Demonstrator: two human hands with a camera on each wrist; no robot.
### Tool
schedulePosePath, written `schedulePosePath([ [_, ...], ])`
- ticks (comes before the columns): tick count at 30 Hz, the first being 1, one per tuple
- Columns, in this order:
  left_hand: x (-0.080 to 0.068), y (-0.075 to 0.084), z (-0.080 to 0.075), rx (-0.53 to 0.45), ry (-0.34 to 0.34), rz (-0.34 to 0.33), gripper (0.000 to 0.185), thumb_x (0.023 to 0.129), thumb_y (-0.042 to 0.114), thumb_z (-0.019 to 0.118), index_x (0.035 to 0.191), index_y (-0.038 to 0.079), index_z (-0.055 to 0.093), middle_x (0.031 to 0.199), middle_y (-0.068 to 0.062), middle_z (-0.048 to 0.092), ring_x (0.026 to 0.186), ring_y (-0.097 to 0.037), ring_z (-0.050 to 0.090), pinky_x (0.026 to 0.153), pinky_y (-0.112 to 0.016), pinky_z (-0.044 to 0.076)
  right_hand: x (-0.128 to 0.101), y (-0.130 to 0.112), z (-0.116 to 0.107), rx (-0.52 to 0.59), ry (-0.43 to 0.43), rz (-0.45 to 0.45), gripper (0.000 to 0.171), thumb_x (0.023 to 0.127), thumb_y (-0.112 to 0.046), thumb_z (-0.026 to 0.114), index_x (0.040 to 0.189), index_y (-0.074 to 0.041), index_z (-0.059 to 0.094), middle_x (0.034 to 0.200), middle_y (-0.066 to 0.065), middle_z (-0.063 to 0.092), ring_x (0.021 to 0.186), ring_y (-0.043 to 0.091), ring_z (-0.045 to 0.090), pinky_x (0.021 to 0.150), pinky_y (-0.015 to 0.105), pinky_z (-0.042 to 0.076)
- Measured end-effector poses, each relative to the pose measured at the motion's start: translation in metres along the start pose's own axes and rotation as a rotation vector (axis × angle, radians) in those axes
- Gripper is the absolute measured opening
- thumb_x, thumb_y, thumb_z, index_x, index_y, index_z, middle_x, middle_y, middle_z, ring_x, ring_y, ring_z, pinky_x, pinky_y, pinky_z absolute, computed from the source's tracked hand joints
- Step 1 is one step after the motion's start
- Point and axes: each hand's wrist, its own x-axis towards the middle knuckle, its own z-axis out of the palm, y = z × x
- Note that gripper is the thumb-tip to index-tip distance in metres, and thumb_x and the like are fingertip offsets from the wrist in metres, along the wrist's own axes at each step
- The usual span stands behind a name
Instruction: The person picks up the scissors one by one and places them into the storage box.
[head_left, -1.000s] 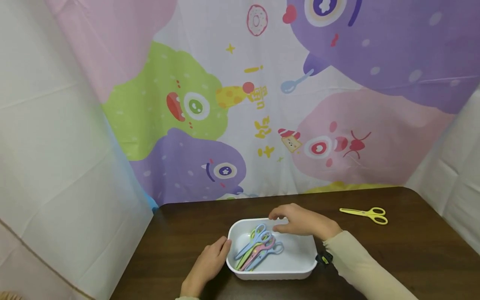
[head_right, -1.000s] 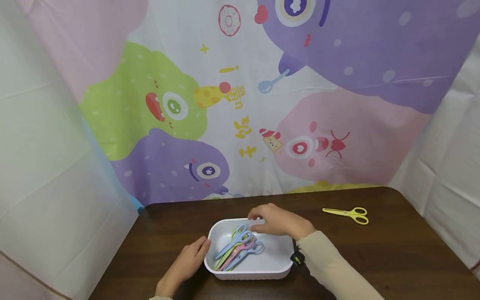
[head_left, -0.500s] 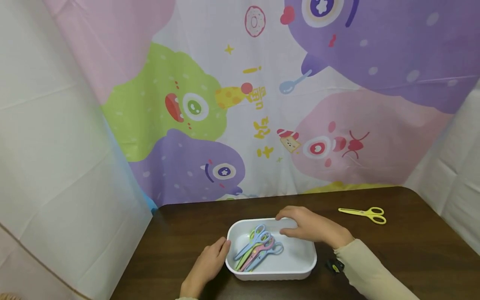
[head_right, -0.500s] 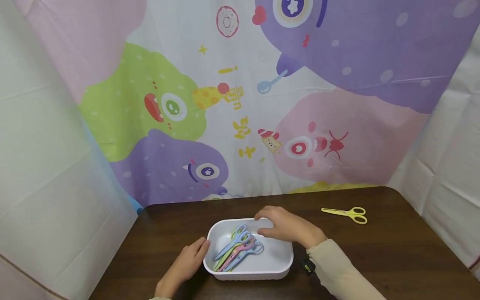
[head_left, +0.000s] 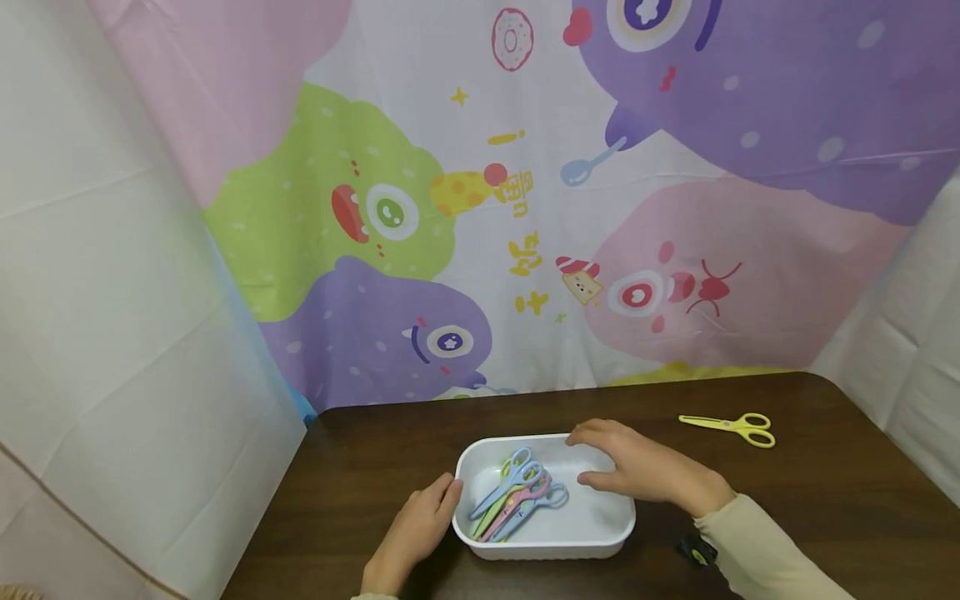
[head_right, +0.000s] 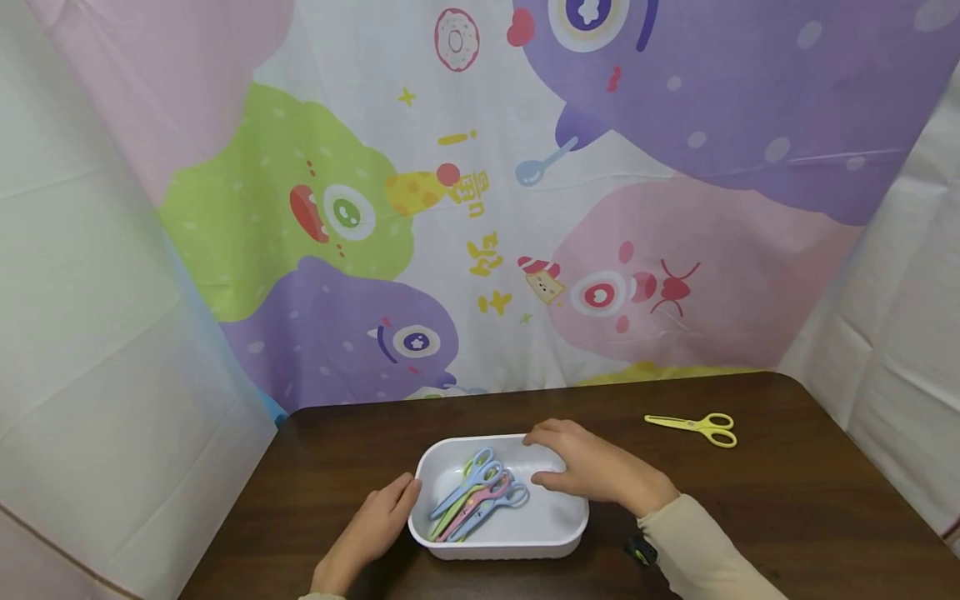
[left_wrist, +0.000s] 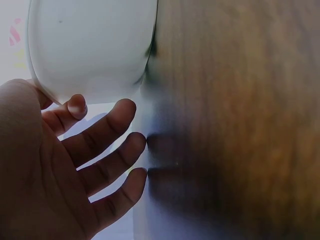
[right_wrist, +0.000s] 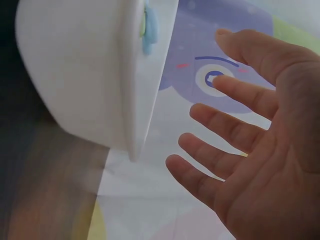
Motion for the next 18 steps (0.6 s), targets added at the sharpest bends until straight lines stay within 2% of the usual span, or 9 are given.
schedulePosePath([
  [4, 0.001, -0.002, 0.003, -0.011, 0.007, 0.011, 0.036, 0.11, 0.046, 0.04, 0.087, 0.021, 0.052, 0.066, 0.008, 0.037, 0.065, -0.011, 0.047, 0.06, -0.028, 0.039, -0.009, 0.002, -0.001, -0.015, 0.001, 0.009, 0.049, 0.093, -0.032, 0.076, 0.133, -0.007, 0.063, 0.135, 0.014, 0.061, 0.126, 0.036, 0.057, 0.104, 0.056, 0.047],
  [7, 0.0, -0.003, 0.003, -0.034, 0.034, 0.053, 0.036, 0.111, 0.044, 0.039, 0.086, 0.021, 0.051, 0.066, 0.009, 0.036, 0.064, -0.011, 0.046, 0.058, -0.029, 0.038, -0.016, 0.004, -0.002, -0.022, -0.006, 0.022, 0.055, 0.094, -0.036, 0.075, 0.138, -0.007, 0.061, 0.139, 0.016, 0.058, 0.13, 0.038, 0.055, 0.105, 0.057, 0.047],
  [8, 0.0, -0.007, 0.006, -0.037, 0.055, 0.093, 0.035, 0.111, 0.042, 0.039, 0.087, 0.021, 0.051, 0.066, 0.01, 0.035, 0.064, -0.01, 0.045, 0.057, -0.03, 0.037, -0.018, 0.004, -0.002, -0.023, -0.006, 0.027, 0.056, 0.094, -0.037, 0.075, 0.139, -0.007, 0.06, 0.14, 0.017, 0.057, 0.131, 0.038, 0.054, 0.105, 0.057, 0.047],
  [11, -0.002, -0.007, 0.005, -0.046, 0.073, 0.124, 0.033, 0.112, 0.039, 0.039, 0.087, 0.021, 0.05, 0.066, 0.01, 0.034, 0.063, -0.01, 0.045, 0.055, -0.03, 0.037, -0.024, 0.004, -0.004, -0.036, -0.004, 0.037, 0.059, 0.094, -0.037, 0.076, 0.142, -0.008, 0.058, 0.144, 0.018, 0.055, 0.133, 0.038, 0.053, 0.105, 0.057, 0.047],
  [14, -0.002, -0.006, 0.004, -0.042, 0.06, 0.096, 0.035, 0.112, 0.041, 0.039, 0.087, 0.02, 0.051, 0.066, 0.009, 0.035, 0.065, -0.011, 0.045, 0.058, -0.029, 0.037, -0.029, 0.003, -0.005, -0.048, 0.008, 0.038, 0.06, 0.092, -0.033, 0.078, 0.143, -0.008, 0.057, 0.145, 0.019, 0.054, 0.133, 0.037, 0.052, 0.104, 0.057, 0.047],
  [15, -0.002, -0.001, 0.001, -0.045, 0.041, 0.057, 0.036, 0.111, 0.042, 0.04, 0.086, 0.02, 0.051, 0.066, 0.009, 0.035, 0.065, -0.011, 0.047, 0.059, -0.028, 0.038, -0.031, 0.003, -0.006, -0.053, 0.013, 0.037, 0.061, 0.091, -0.032, 0.079, 0.143, -0.008, 0.057, 0.145, 0.019, 0.054, 0.133, 0.037, 0.053, 0.104, 0.057, 0.048],
  [18, -0.002, 0.0, 0.0, -0.04, 0.014, 0.02, 0.035, 0.111, 0.042, 0.042, 0.087, 0.019, 0.052, 0.066, 0.008, 0.036, 0.067, -0.011, 0.047, 0.061, -0.027, 0.039, -0.037, 0.004, -0.009, -0.063, 0.035, 0.027, 0.063, 0.09, -0.031, 0.08, 0.143, -0.007, 0.056, 0.144, 0.021, 0.054, 0.131, 0.039, 0.054, 0.101, 0.058, 0.049],
])
